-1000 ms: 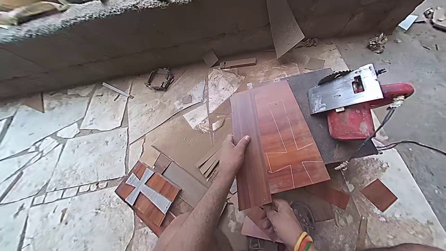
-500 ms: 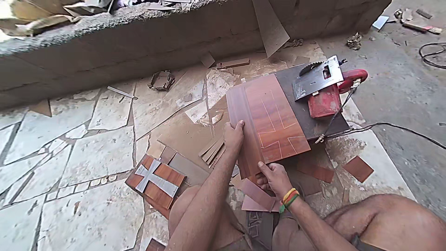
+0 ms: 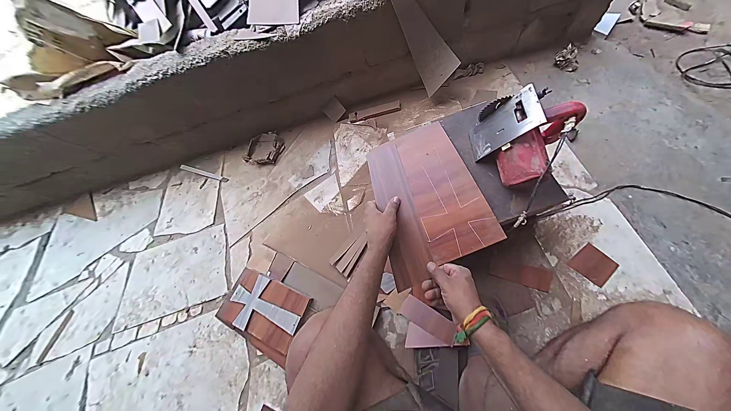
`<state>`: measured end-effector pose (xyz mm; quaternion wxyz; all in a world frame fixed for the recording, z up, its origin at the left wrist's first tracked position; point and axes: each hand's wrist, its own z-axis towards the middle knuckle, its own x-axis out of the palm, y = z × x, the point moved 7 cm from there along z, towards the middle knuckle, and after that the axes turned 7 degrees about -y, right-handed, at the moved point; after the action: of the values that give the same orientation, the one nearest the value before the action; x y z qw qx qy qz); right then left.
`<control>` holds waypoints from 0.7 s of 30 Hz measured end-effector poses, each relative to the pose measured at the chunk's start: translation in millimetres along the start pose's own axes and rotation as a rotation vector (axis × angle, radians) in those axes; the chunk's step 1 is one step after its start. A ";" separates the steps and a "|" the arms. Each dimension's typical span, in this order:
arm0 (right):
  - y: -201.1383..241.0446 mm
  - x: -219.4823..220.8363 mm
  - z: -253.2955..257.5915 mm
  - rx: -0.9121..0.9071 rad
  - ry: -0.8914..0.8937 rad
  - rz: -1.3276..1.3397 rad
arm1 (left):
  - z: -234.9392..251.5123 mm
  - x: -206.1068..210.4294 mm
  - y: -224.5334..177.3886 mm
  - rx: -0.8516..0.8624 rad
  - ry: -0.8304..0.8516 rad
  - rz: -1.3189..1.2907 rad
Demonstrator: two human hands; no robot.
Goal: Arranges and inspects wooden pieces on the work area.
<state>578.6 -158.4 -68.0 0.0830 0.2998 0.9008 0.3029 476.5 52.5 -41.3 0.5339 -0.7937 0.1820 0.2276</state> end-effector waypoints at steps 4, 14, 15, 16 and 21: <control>4.5 -4.2 -0.6 -0.026 -0.038 -0.035 | 0.1 1.2 -0.6 0.004 0.001 0.034; 3.1 -6.9 1.6 -0.014 -0.002 0.019 | 1.3 3.8 0.7 -0.015 0.025 -0.041; 2.7 -6.6 1.3 -0.018 -0.003 0.021 | 1.5 4.0 0.9 -0.016 0.026 -0.051; 2.7 -6.4 1.1 -0.021 -0.005 0.022 | 1.8 4.5 1.3 -0.014 0.026 -0.064; 4.3 -6.4 1.2 -0.018 -0.016 0.010 | 0.6 4.6 0.4 -0.006 0.010 -0.066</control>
<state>586.2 -158.8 -66.6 0.0912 0.3061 0.8958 0.3089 480.0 52.7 -44.4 0.5377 -0.8021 0.1576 0.2064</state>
